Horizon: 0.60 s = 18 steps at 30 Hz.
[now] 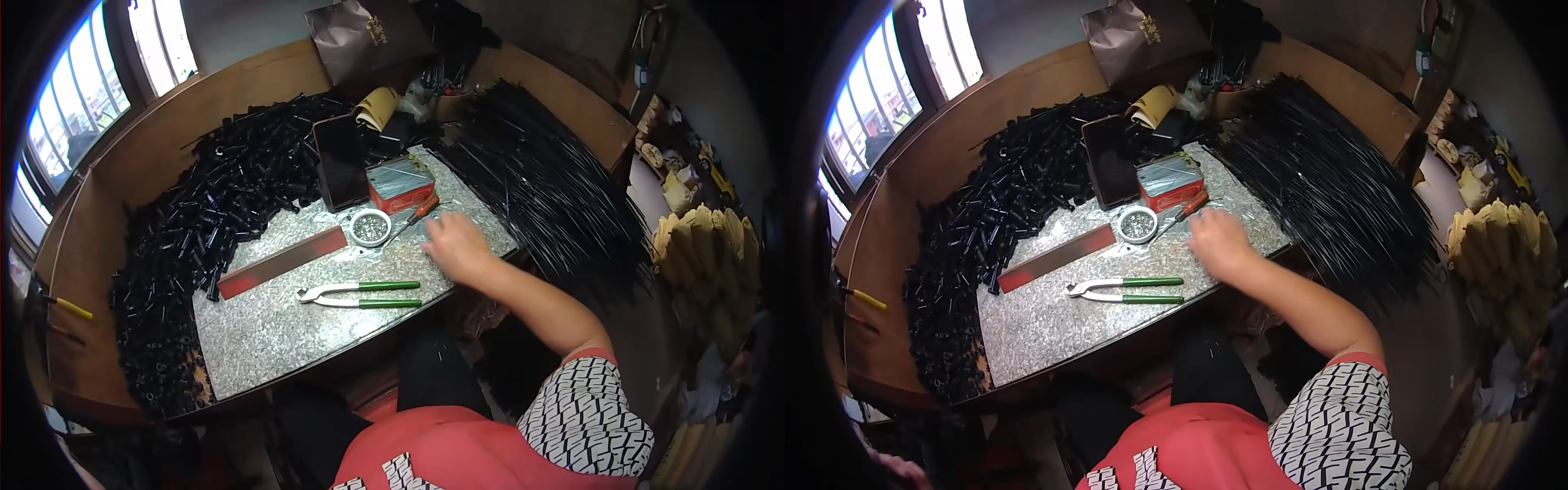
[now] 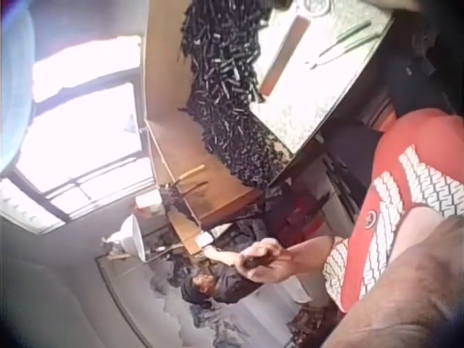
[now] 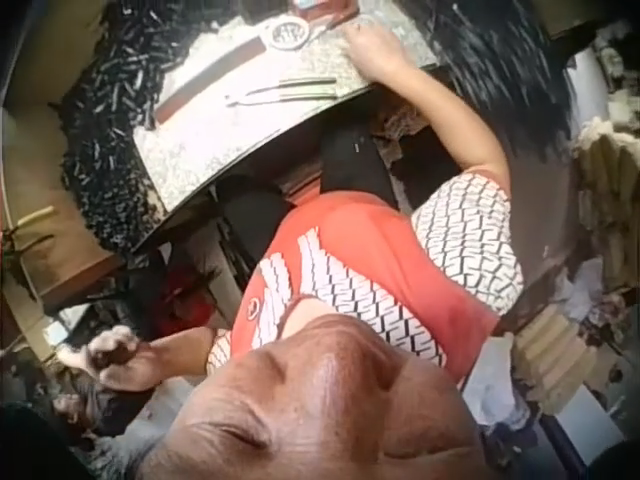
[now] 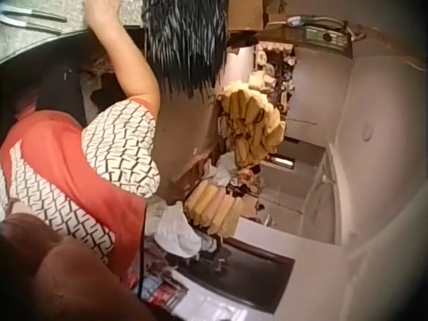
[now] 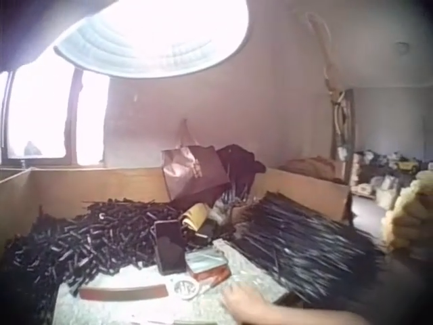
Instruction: The recorder is assembling electrical components by sorting and clipping black wires at a production workbench.
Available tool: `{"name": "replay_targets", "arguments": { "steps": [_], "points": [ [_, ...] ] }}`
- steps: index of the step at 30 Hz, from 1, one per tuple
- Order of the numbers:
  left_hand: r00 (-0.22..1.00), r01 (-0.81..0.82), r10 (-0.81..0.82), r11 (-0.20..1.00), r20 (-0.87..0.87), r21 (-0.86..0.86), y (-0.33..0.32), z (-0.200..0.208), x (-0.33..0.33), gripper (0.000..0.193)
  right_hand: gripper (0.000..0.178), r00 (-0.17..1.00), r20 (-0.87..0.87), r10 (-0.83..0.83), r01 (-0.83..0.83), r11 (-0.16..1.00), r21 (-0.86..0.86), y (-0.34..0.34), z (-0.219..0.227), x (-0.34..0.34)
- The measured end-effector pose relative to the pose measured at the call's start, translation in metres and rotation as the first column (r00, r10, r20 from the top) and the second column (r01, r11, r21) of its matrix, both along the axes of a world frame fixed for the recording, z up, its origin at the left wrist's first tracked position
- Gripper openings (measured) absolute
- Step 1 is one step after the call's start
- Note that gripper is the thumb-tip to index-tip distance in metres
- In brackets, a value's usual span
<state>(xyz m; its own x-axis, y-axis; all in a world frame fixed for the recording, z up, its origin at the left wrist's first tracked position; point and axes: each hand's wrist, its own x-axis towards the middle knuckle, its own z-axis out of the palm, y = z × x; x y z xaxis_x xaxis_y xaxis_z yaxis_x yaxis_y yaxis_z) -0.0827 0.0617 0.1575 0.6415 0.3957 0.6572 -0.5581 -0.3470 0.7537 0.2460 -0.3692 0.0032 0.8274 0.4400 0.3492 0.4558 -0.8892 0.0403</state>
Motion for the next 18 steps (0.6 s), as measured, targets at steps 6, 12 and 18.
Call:
{"name": "replay_targets", "arguments": {
  "steps": [6,12,18],
  "points": [
    [0.755,0.185,-0.363,0.917,-0.547,-0.354,0.050,-0.154,-0.003,0.041,0.023,0.903,0.146,-0.403,0.406,0.914,0.011,-0.113,0.002,0.039],
    [-0.049,0.211,0.563,0.813,-0.825,0.543,0.109,-0.329,0.023,0.078,0.024,0.789,0.334,-0.516,0.557,0.830,-0.034,-0.170,0.022,0.065],
    [0.304,0.020,0.399,0.905,-0.865,0.424,0.086,-0.346,0.055,0.057,0.037,0.582,0.458,-0.672,0.776,0.627,-0.067,-0.216,0.023,0.092]
  ]
}}
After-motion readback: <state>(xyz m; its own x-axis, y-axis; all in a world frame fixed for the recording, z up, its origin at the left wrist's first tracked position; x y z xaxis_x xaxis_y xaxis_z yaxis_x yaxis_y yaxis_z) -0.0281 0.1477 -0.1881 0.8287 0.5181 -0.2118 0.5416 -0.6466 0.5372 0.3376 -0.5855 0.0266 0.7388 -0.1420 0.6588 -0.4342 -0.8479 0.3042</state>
